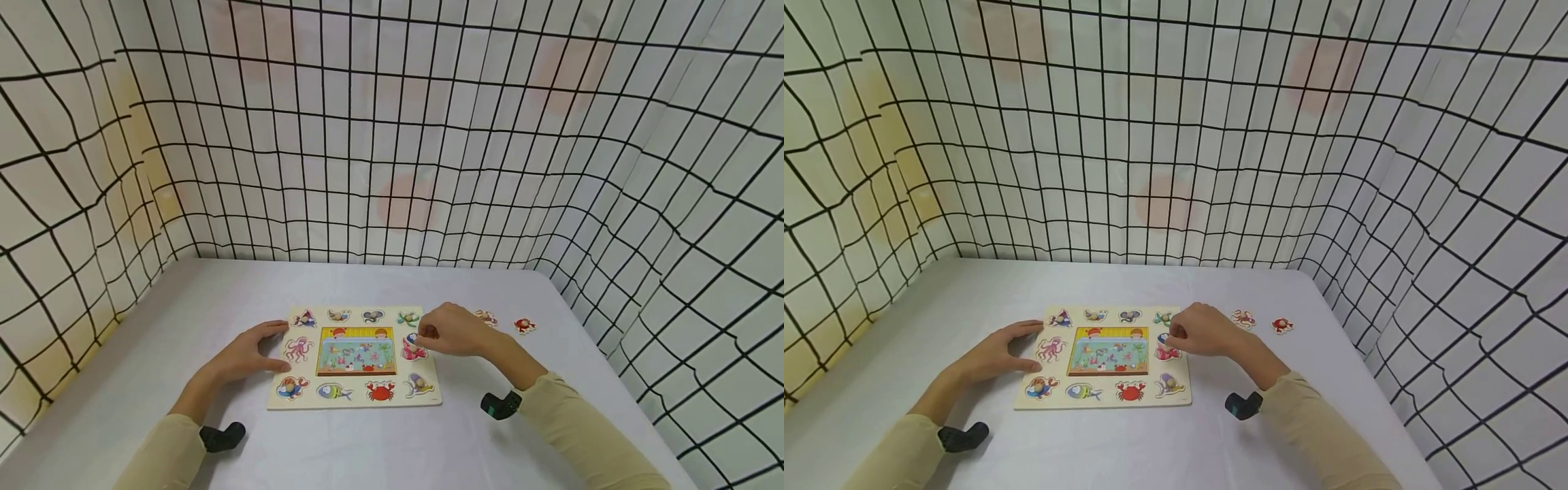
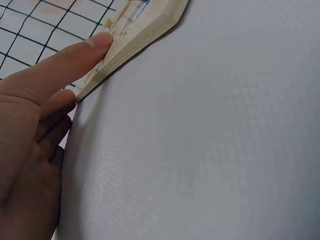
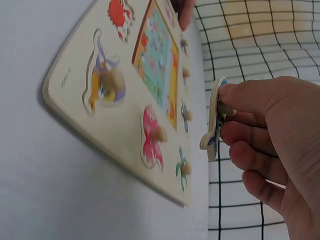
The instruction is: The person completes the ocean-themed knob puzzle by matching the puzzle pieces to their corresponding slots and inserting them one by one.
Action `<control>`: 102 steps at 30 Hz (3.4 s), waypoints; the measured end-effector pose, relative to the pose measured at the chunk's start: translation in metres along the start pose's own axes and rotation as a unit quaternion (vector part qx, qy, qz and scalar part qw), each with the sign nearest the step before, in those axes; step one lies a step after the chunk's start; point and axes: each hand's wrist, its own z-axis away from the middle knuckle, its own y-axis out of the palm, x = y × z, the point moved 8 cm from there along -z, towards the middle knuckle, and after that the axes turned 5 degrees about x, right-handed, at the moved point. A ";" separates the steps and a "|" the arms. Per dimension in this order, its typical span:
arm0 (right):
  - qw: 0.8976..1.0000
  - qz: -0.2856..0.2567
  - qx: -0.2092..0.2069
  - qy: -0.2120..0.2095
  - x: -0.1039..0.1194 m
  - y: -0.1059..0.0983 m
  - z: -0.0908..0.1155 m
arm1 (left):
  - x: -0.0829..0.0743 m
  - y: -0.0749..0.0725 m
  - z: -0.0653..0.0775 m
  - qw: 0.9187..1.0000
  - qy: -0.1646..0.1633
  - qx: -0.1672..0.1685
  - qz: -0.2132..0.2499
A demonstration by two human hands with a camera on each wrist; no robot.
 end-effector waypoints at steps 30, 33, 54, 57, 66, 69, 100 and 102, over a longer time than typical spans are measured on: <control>0.999 0.027 0.027 -0.036 0.031 0.010 -0.028 | 0.000 0.000 0.001 1.000 -0.007 -0.005 0.002; 0.999 0.028 0.027 -0.038 0.033 0.011 -0.029 | 0.000 0.000 0.001 1.000 -0.009 -0.006 0.000; 0.997 0.032 0.032 -0.063 0.057 0.018 -0.048 | -0.001 0.001 -0.001 1.000 -0.001 -0.003 0.002; 0.997 0.030 0.031 -0.070 0.060 0.021 -0.051 | -0.001 0.001 -0.001 1.000 -0.003 -0.003 0.000; 0.996 0.027 0.044 -0.069 0.069 0.029 -0.058 | -0.001 0.001 0.000 1.000 -0.006 -0.002 0.000; 0.996 0.023 0.047 -0.071 0.073 0.031 -0.060 | 0.000 0.001 0.000 1.000 -0.007 -0.002 -0.002; 0.987 0.035 0.109 -0.116 0.131 0.076 -0.086 | -0.001 0.000 0.000 1.000 -0.005 0.000 -0.004; 0.986 0.038 0.109 -0.121 0.133 0.077 -0.087 | -0.001 -0.001 0.000 1.000 -0.004 -0.002 -0.003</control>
